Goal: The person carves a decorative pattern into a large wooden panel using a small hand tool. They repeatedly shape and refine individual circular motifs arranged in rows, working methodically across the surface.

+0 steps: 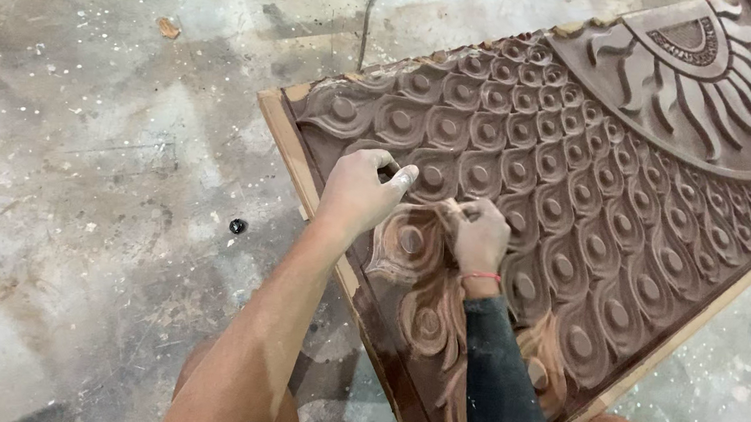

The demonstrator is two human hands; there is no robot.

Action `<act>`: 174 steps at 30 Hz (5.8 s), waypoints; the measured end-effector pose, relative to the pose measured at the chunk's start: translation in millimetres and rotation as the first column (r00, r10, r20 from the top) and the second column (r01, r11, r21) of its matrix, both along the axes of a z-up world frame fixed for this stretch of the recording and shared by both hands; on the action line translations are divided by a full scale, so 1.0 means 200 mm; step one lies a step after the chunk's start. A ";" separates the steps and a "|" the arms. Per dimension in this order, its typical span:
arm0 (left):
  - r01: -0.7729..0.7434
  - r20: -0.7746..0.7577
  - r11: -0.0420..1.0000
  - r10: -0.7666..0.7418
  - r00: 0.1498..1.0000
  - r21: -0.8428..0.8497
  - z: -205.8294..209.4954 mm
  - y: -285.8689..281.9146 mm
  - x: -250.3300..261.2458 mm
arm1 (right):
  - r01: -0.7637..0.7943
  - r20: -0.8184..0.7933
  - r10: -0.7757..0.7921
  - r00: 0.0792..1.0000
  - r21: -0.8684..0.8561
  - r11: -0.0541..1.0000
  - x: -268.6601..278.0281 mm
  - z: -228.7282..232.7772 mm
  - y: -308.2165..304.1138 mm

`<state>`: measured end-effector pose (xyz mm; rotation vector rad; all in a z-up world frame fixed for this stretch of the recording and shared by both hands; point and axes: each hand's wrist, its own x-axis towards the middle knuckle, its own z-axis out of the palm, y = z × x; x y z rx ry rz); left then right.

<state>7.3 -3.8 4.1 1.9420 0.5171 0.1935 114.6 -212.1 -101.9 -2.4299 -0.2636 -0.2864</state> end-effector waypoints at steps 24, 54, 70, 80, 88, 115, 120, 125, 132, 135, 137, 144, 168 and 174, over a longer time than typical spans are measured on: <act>-0.032 0.051 0.998 0.030 0.998 0.048 0.00 0.04 0.00 | 0.084 -0.178 -0.116 0.977 -0.177 0.981 0.24 0.03 0.03; 0.037 -0.013 0.999 -0.037 0.999 0.007 -0.03 0.01 0.02 | 0.123 -0.074 -0.127 0.989 -0.057 0.991 0.55 -0.03 0.11; 0.037 0.011 0.997 -0.038 0.999 0.060 -0.07 0.02 0.07 | -0.132 -0.066 0.122 0.990 -0.196 0.972 0.62 -0.03 0.08; 0.082 -0.035 0.996 -0.080 0.996 0.047 -0.06 -0.02 0.08 | -0.127 -0.155 0.098 0.983 -0.194 0.973 0.44 0.00 -0.01; 0.103 -0.071 0.995 -0.103 0.992 0.002 -0.02 0.02 0.05 | -0.239 -0.275 0.196 0.941 -0.133 0.962 0.20 0.11 -0.01; -0.010 0.060 0.994 0.003 0.998 0.107 -0.09 0.07 0.04 | -0.344 -0.163 0.320 0.933 -0.151 0.927 -0.13 0.35 -0.51; -0.050 0.045 0.998 0.048 0.998 0.028 -0.10 0.06 0.06 | -0.255 -0.244 0.269 0.932 0.086 0.963 -0.23 0.41 -0.55; -0.088 0.097 0.986 0.075 0.993 0.143 -0.11 0.07 0.05 | -0.443 -0.204 0.451 0.869 0.087 0.892 -0.19 0.40 -0.45; -0.071 0.073 0.983 0.059 0.996 0.171 -0.13 0.03 0.06 | -0.640 -0.130 0.641 0.757 0.054 0.767 -0.23 0.29 -0.41; -0.045 0.075 0.980 0.031 0.997 0.196 -0.14 0.02 0.08 | -0.736 0.112 0.750 0.652 -0.144 0.661 -0.22 0.26 -0.38; -0.041 0.112 0.977 0.018 0.993 0.208 -0.14 0.01 0.08 | -0.725 0.129 0.747 0.652 -0.181 0.664 -0.20 0.26 -0.36; -0.024 0.068 0.982 0.011 0.998 0.190 -0.13 0.01 0.06 | -0.756 0.121 0.847 0.518 -0.397 0.520 -0.28 0.22 -0.28; 0.017 0.059 0.990 -0.026 0.998 0.138 -0.11 0.03 -0.01 | -0.744 0.149 0.885 0.441 -0.490 0.454 -0.40 0.21 -0.22; 0.016 0.001 0.995 -0.016 1.000 0.098 -0.09 0.03 -0.03 | -0.725 0.205 0.866 0.457 -0.478 0.496 -0.44 0.17 -0.23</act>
